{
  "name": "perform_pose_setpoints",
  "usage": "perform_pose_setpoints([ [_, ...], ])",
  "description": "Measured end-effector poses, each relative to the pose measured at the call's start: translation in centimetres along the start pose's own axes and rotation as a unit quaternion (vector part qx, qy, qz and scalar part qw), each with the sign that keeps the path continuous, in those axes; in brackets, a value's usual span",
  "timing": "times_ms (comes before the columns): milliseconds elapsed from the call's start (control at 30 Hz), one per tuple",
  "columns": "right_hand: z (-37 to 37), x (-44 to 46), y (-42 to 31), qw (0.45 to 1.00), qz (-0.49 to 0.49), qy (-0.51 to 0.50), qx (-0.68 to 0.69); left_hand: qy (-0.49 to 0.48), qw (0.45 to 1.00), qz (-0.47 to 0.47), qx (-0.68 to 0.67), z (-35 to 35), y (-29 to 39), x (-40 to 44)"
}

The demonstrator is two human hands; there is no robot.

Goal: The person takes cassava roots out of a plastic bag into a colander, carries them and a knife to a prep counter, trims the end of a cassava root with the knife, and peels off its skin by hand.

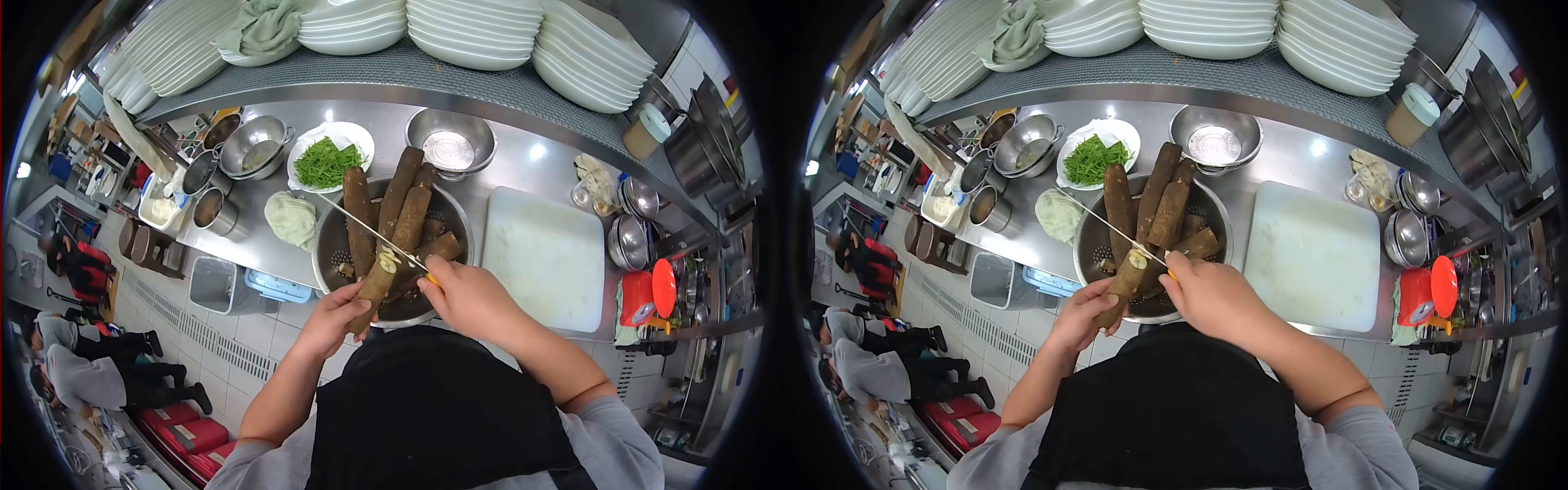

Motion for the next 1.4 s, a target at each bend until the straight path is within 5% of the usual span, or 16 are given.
perform_pose_setpoints([
  [167, -2.3, -1.7, -2.8, 0.973, -0.104, 0.192, 0.074, 0.016, 1.000, 0.000, 0.013, 0.0, 0.3, 0.2],
  [233, 3.4, 1.2, 0.5, 0.999, -0.010, 0.023, -0.047, 0.012, 1.000, 0.011, 0.009, 0.5, 0.5, 0.3],
  [500, 2.7, 1.3, 2.5, 0.994, 0.035, -0.076, 0.070, 0.013, 1.000, 0.014, 0.023, 0.1, 0.8, 0.5],
  [633, -0.5, -0.4, -1.0, 1.000, 0.011, 0.016, -0.002, 0.068, 0.984, -0.028, 0.165, -0.5, 0.7, 0.4],
  [700, -2.6, -1.9, -2.9, 0.984, -0.068, 0.161, 0.042, 0.077, 0.980, -0.038, 0.182, -0.3, 0.7, 0.4],
  [900, 7.5, 0.6, 4.7, 0.990, 0.093, -0.101, 0.028, 0.079, 0.977, 0.007, 0.196, 0.3, 2.3, -0.1],
  [1167, -0.4, -0.7, 0.7, 0.997, 0.041, 0.046, -0.042, 0.020, 0.994, 0.078, 0.080, 0.1, 0.8, -0.3],
  [1233, -2.4, -2.3, -3.0, 0.984, -0.081, 0.157, -0.006, 0.020, 0.994, 0.067, 0.085, 0.2, 0.6, -0.1],
  [1333, 0.6, -1.1, -2.1, 0.980, -0.112, 0.162, -0.042, 0.014, 0.994, 0.054, 0.094, 0.5, 0.5, 0.0],
  [1367, 3.3, 0.6, 0.5, 0.997, 0.015, 0.002, -0.075, 0.010, 0.994, 0.051, 0.096, 0.7, 0.7, -0.1],
  [1400, 3.7, 0.4, 1.2, 0.997, 0.016, 0.004, -0.074, 0.006, 0.994, 0.049, 0.099, 1.0, 0.8, -0.3],
])
Point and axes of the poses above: each hand's wrist, its own x-axis towards the middle knuckle, its own z-axis out of the palm, y = z × x, the point moved 8 cm from there along x, towards the middle knuckle, and after that the axes turned 15 degrees about -y, right-handed, at the moved point
